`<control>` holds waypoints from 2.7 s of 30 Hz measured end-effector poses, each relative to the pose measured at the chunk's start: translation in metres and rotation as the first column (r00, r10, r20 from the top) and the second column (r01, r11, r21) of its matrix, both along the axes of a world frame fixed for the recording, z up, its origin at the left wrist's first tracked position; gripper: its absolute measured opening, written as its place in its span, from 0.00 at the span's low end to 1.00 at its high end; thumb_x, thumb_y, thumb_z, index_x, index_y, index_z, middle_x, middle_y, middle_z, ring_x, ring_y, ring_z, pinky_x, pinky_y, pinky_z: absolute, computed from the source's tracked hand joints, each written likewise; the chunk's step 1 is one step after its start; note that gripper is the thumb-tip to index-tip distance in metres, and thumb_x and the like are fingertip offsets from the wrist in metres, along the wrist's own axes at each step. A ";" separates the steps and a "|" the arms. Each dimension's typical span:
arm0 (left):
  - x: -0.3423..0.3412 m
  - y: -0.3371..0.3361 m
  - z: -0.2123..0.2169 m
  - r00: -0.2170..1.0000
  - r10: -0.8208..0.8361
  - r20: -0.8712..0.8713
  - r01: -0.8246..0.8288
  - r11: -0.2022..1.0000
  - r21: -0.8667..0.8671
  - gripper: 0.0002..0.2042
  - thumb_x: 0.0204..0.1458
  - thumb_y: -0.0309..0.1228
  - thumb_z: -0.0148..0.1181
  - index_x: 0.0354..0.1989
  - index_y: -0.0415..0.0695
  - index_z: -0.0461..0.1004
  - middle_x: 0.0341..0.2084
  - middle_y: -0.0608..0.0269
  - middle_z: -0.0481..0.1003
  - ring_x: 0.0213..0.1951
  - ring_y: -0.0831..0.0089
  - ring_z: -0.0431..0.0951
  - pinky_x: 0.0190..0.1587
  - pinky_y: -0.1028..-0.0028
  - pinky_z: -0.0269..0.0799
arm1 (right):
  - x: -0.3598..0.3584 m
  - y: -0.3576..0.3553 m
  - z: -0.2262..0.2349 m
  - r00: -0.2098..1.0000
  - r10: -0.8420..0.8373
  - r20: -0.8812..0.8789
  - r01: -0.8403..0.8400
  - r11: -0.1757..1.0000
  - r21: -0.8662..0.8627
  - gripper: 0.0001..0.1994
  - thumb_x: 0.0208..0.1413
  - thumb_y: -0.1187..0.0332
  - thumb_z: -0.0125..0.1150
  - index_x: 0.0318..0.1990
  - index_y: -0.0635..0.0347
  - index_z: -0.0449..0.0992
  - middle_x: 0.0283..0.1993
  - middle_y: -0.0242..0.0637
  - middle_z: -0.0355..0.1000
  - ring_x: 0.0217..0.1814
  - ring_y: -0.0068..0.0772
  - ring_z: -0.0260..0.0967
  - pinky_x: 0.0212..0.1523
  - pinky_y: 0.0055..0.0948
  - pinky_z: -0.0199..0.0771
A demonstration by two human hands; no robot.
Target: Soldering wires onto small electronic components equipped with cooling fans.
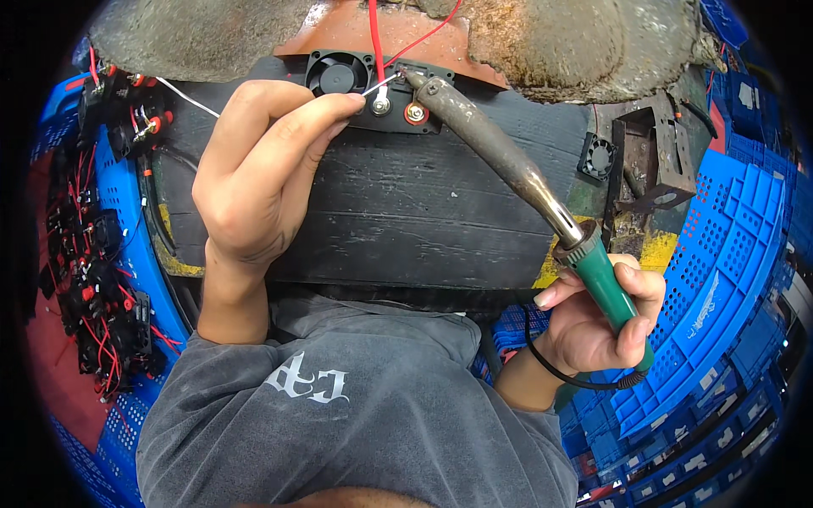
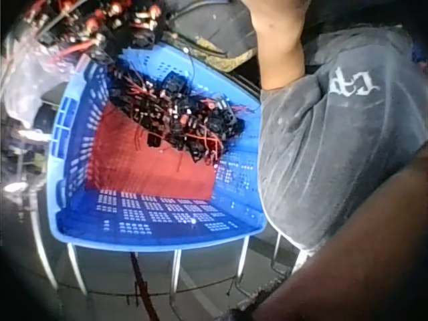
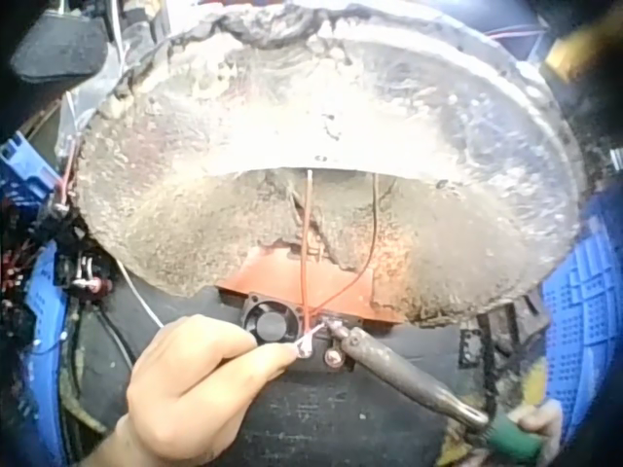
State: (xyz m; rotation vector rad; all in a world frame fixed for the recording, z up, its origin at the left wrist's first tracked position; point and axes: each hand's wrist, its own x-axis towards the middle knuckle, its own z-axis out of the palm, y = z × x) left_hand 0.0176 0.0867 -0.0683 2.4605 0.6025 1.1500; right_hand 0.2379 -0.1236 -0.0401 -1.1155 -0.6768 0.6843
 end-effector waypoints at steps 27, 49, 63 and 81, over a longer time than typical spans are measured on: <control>0.000 0.000 0.001 0.999 0.014 0.031 -0.015 1.000 0.014 0.13 0.37 0.14 0.66 0.34 0.36 0.79 0.26 0.60 0.71 0.26 0.72 0.72 0.28 0.77 0.67 | 0.000 0.001 0.003 1.000 -0.003 0.013 0.003 1.000 -0.008 0.25 0.59 0.52 0.47 0.47 0.71 0.67 0.37 0.61 0.69 0.20 0.45 0.72 0.16 0.30 0.75; 0.001 0.000 0.000 0.995 0.083 0.054 -0.086 0.995 0.057 0.13 0.36 0.12 0.64 0.33 0.38 0.79 0.26 0.60 0.72 0.28 0.69 0.74 0.30 0.75 0.70 | 0.003 -0.002 0.004 0.999 0.044 0.031 -0.044 0.999 0.007 0.24 0.59 0.53 0.47 0.47 0.71 0.66 0.38 0.61 0.69 0.20 0.45 0.73 0.17 0.31 0.76; -0.001 -0.001 0.006 0.995 0.091 0.052 -0.093 0.994 0.049 0.14 0.37 0.13 0.65 0.35 0.39 0.80 0.26 0.60 0.73 0.28 0.69 0.73 0.30 0.76 0.69 | 0.000 -0.001 0.006 0.999 0.037 0.003 -0.037 0.999 -0.001 0.24 0.59 0.53 0.48 0.47 0.72 0.66 0.37 0.61 0.69 0.21 0.45 0.72 0.16 0.31 0.76; -0.007 0.000 0.010 0.984 0.158 0.085 -0.168 0.979 0.118 0.12 0.38 0.16 0.68 0.35 0.37 0.80 0.27 0.58 0.76 0.29 0.70 0.75 0.31 0.77 0.71 | 0.016 0.008 0.018 0.997 0.077 0.001 -0.077 0.996 -0.033 0.25 0.58 0.53 0.47 0.46 0.73 0.68 0.37 0.60 0.70 0.19 0.44 0.72 0.15 0.29 0.74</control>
